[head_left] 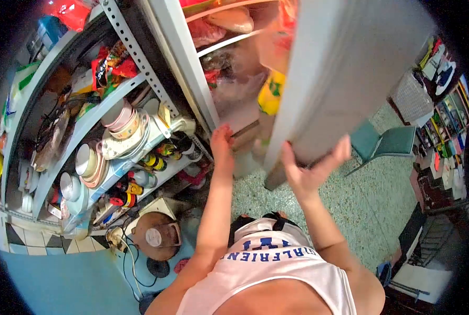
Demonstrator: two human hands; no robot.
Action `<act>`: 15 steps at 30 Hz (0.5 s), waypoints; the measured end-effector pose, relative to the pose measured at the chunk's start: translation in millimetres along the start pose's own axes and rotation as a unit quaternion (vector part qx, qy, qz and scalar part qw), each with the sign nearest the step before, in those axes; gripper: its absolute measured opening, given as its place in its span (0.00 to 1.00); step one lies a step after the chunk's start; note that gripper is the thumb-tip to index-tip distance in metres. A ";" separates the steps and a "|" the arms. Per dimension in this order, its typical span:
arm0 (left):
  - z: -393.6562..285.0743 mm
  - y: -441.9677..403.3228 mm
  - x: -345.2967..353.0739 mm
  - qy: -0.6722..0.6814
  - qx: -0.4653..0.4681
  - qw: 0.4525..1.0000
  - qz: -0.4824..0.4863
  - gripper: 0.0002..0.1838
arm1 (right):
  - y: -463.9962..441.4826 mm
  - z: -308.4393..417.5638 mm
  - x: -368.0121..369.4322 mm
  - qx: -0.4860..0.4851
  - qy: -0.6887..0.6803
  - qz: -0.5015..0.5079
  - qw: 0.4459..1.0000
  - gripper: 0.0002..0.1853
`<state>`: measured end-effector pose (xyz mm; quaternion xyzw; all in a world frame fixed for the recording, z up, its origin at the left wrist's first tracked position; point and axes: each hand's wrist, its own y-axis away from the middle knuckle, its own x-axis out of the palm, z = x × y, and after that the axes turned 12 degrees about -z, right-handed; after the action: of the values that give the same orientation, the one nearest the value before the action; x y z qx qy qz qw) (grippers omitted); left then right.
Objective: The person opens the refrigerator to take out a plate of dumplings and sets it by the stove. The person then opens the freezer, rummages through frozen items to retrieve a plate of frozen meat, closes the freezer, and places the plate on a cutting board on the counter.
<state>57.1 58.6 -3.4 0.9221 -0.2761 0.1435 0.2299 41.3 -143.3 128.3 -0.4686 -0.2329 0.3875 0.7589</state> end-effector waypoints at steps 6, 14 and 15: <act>-26.1 -7.9 -30.7 0.024 0.014 0.984 -0.176 0.09 | 24.9 -3.4 57.7 -0.025 -0.132 0.123 0.983 0.29; 20.8 -49.4 -85.8 -0.037 -0.026 0.978 -0.204 0.19 | 52.0 -40.8 152.4 -0.136 -0.148 0.243 0.949 0.29; 33.0 -54.6 -91.3 -0.068 -0.040 0.974 -0.210 0.20 | 53.4 -43.6 159.0 -0.172 -0.145 0.238 0.945 0.31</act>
<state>19.4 123.0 -86.1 0.9572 -0.0964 0.0175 0.2723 146.8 -24.3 59.4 -0.5728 -0.2851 0.5745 0.5105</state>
